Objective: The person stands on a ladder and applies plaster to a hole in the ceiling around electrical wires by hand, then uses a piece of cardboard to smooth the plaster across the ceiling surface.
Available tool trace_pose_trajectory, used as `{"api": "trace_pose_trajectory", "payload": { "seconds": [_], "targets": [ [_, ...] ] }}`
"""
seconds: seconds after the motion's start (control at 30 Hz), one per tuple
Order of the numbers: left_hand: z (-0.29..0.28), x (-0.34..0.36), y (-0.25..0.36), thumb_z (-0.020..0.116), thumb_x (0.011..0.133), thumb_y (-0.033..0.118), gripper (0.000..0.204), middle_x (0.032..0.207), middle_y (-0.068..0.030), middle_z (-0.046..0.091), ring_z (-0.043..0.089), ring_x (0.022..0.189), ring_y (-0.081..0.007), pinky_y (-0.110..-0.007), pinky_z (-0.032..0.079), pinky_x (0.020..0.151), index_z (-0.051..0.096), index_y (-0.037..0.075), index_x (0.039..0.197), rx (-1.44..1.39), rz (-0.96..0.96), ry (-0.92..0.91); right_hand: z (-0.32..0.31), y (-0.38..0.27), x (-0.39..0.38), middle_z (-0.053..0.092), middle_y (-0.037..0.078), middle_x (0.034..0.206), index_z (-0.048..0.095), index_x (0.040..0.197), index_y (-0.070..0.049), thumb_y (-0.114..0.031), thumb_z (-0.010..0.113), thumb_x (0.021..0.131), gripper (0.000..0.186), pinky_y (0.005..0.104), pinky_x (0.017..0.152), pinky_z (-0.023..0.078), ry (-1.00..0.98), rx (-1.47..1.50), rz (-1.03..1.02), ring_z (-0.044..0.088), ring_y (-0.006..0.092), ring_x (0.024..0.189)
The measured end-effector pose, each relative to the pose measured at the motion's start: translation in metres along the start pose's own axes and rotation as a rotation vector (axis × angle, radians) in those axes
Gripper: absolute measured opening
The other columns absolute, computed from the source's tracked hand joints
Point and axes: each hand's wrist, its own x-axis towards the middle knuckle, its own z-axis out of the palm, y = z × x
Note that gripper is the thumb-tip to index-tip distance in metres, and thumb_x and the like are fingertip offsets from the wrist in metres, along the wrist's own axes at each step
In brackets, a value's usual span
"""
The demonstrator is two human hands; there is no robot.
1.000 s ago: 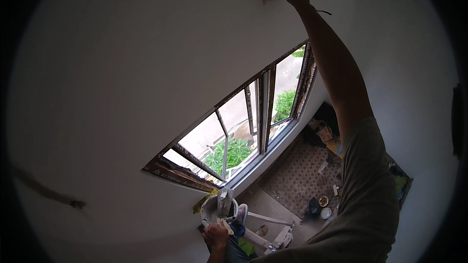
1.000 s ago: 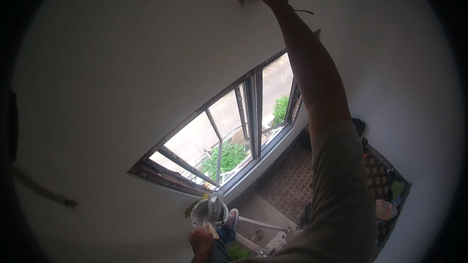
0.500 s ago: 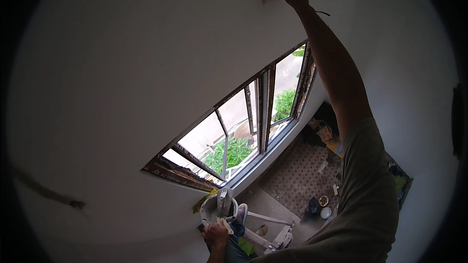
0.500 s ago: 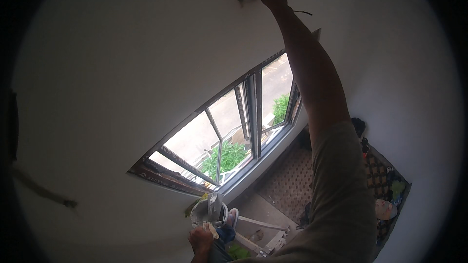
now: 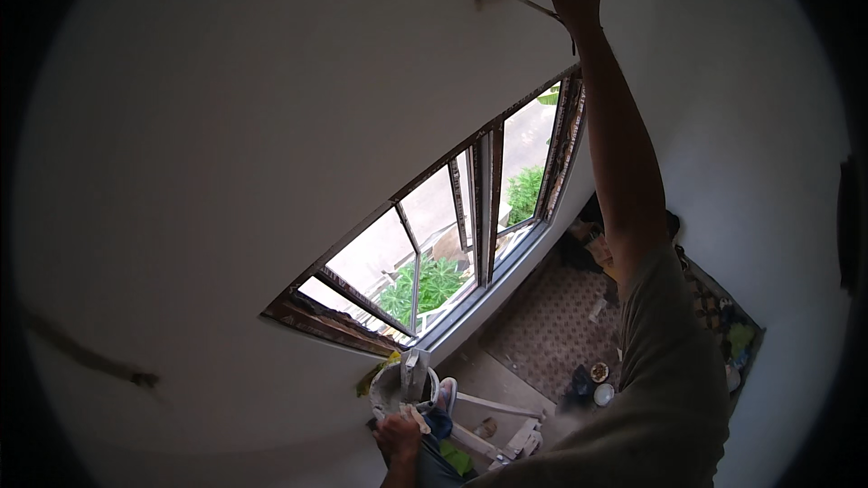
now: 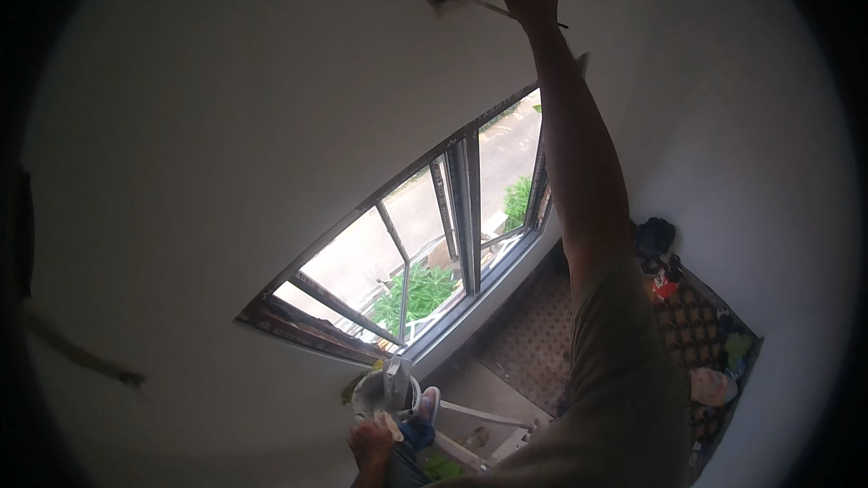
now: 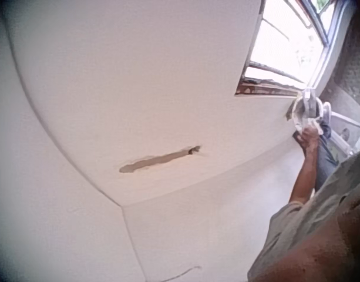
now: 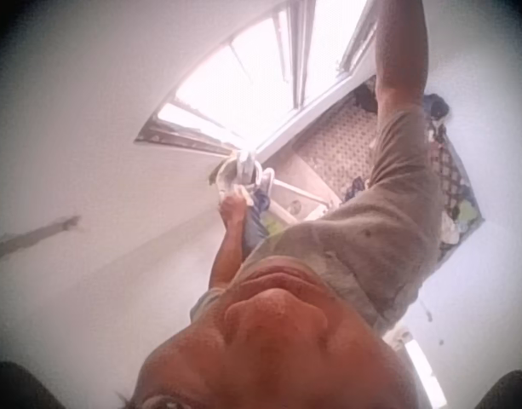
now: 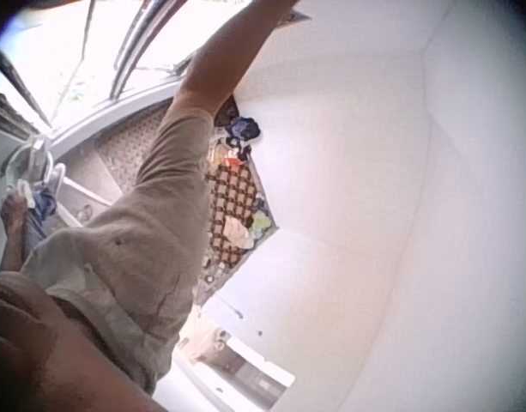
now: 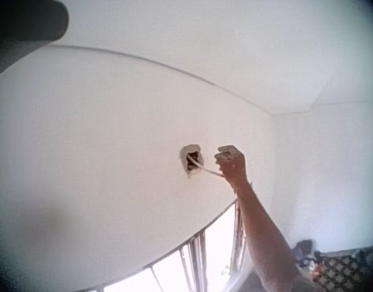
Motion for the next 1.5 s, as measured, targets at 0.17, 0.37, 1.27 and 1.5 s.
{"api": "trace_pose_trajectory", "payload": {
  "seconds": [0.17,0.37,1.27,1.5],
  "targets": [
    [-0.004,-0.002,0.005,0.052,0.094,0.045,0.048,0.094,-0.0219,0.07,0.064,0.098,-0.0406,-0.052,0.048,0.087,0.073,0.002,0.09,0.022,0.008,-0.01,-0.096,-0.093,-0.101,0.058,0.009,0.068,0.06,0.08,-0.001,0.004,0.041,0.079,0.019,0.027,0.05,0.044,-0.219,1.043,0.659,0.052,0.0126,0.053],
    [0.001,-0.001,0.011,0.051,0.095,0.046,0.049,0.098,-0.0203,0.071,0.065,0.101,-0.0381,-0.05,0.048,0.089,0.073,0.002,0.093,0.085,-0.04,-0.051,-0.197,-0.178,-0.413,0.046,0.001,0.056,0.051,0.064,-0.007,-0.002,0.045,0.078,0.017,0.0237,0.04,0.032,-0.626,0.974,1.49,0.039,0.0068,0.044],
    [0.071,-0.149,0.06,0.05,0.099,0.047,0.053,0.082,-0.022,0.068,0.066,0.082,-0.039,-0.046,0.049,0.076,0.067,-0.001,0.083,-0.736,-0.023,-0.073,-0.565,-0.334,-0.766,0.071,0.021,0.088,0.073,0.085,-0.003,-0.019,0.058,0.076,0.024,0.0441,0.081,0.055,-1.488,-0.123,1.373,0.069,0.0379,0.089],
    [0.118,-0.212,0.072,0.05,0.099,0.043,0.052,0.076,-0.0191,0.066,0.065,0.073,-0.0302,-0.043,0.048,0.069,0.067,-0.003,0.084,-0.781,0.108,-0.246,-0.632,-0.361,-0.841,0.072,0.02,0.09,0.071,0.099,0.004,-0.016,0.067,0.08,0.028,0.0426,0.079,0.055,-1.164,-0.154,1.622,0.071,0.0339,0.085]
  ]
}}
